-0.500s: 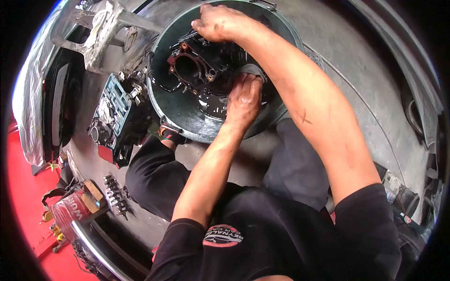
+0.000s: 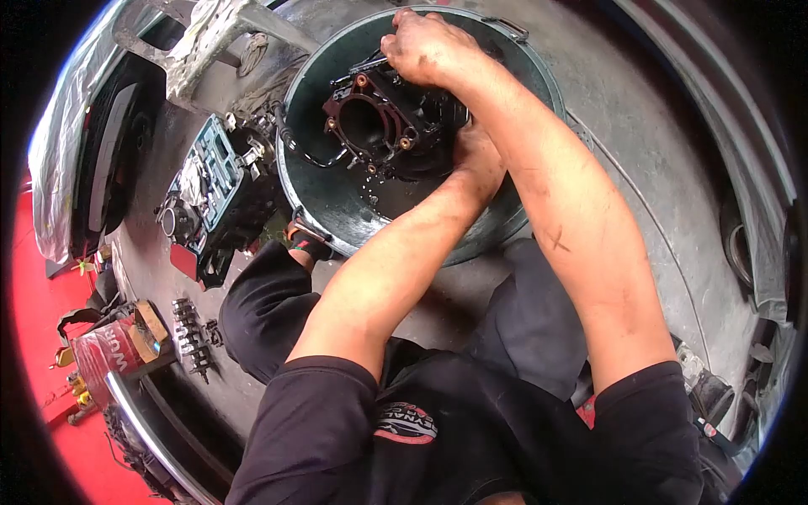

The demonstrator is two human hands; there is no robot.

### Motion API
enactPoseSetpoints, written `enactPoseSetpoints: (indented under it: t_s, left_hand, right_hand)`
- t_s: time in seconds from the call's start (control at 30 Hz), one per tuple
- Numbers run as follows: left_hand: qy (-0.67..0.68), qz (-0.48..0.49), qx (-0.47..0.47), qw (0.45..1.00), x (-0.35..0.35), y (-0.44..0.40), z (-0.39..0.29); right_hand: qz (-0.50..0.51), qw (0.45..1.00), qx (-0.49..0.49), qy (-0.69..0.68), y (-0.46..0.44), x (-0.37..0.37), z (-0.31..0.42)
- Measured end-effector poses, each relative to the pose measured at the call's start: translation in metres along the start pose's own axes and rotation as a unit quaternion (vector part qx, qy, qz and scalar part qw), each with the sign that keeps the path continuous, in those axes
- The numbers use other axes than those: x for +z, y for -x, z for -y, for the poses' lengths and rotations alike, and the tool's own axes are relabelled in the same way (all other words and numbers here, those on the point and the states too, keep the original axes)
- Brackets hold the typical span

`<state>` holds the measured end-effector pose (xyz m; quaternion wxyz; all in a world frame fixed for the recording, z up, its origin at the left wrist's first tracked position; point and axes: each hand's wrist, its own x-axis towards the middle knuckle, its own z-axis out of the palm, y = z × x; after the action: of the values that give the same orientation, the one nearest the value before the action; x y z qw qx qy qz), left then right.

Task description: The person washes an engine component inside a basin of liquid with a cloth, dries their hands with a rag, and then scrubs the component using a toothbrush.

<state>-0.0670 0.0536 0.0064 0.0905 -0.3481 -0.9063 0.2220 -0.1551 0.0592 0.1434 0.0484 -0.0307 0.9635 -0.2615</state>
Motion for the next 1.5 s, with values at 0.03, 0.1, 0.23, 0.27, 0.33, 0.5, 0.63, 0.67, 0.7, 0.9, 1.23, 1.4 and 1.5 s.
enactPoseSetpoints:
  t_s: [0.03, 0.1, 0.23, 0.27, 0.33, 0.5, 0.63, 0.67, 0.7, 0.9, 1.23, 1.4, 1.5]
  left_hand:
    - [0.121, -0.020, -0.001, 0.992, 0.015, -0.003, -0.007]
    - [0.287, -0.060, 0.000, 0.956, 0.046, -0.008, -0.019]
    - [0.247, -0.093, 0.016, 0.965, 0.036, 0.007, -0.014]
    - [0.207, -0.061, 0.004, 0.977, 0.025, 0.007, -0.011]
    - [0.171, -0.058, -0.045, 0.983, 0.016, 0.019, -0.014]
    - [0.117, -0.123, -0.060, 0.984, 0.015, 0.060, 0.010]
    - [0.152, -0.131, -0.032, 0.979, 0.009, 0.059, 0.019]
    - [0.159, -0.132, -0.022, 0.978, 0.008, 0.060, 0.021]
    - [0.157, -0.226, -0.005, 0.961, 0.008, 0.060, 0.027]
    - [0.235, -0.133, -0.034, 0.962, -0.063, 0.059, 0.049]
    - [0.168, -0.312, -0.153, 0.923, -0.098, 0.033, 0.153]
    - [0.380, -0.276, -0.277, 0.838, -0.053, 0.031, 0.179]
    - [0.405, -0.271, -0.289, 0.824, -0.052, 0.029, 0.179]
  right_hand:
    - [0.001, 1.000, 0.008, -0.002, -0.003, 0.003, 0.001]
    - [0.005, 1.000, -0.002, 0.002, -0.005, 0.002, 0.001]
    - [0.003, 1.000, -0.018, -0.004, -0.009, 0.003, -0.004]
    - [-0.001, 1.000, -0.017, -0.005, -0.010, 0.004, -0.004]
    - [-0.007, 1.000, -0.011, -0.007, -0.008, 0.005, -0.005]
    - [-0.003, 1.000, -0.008, -0.017, -0.003, 0.003, 0.000]
    - [-0.007, 0.999, -0.032, -0.042, -0.011, 0.006, -0.004]
    - [0.000, 0.998, -0.035, -0.054, -0.014, 0.006, -0.005]
    - [-0.003, 0.997, -0.038, -0.061, -0.014, 0.006, -0.005]
    - [0.127, 0.955, -0.140, -0.228, -0.043, 0.011, -0.023]
    - [0.143, 0.860, -0.032, -0.490, -0.003, -0.025, -0.036]
    - [0.156, 0.859, -0.107, -0.475, -0.006, -0.028, -0.051]
    - [0.078, 0.923, -0.141, -0.349, 0.006, -0.032, -0.052]
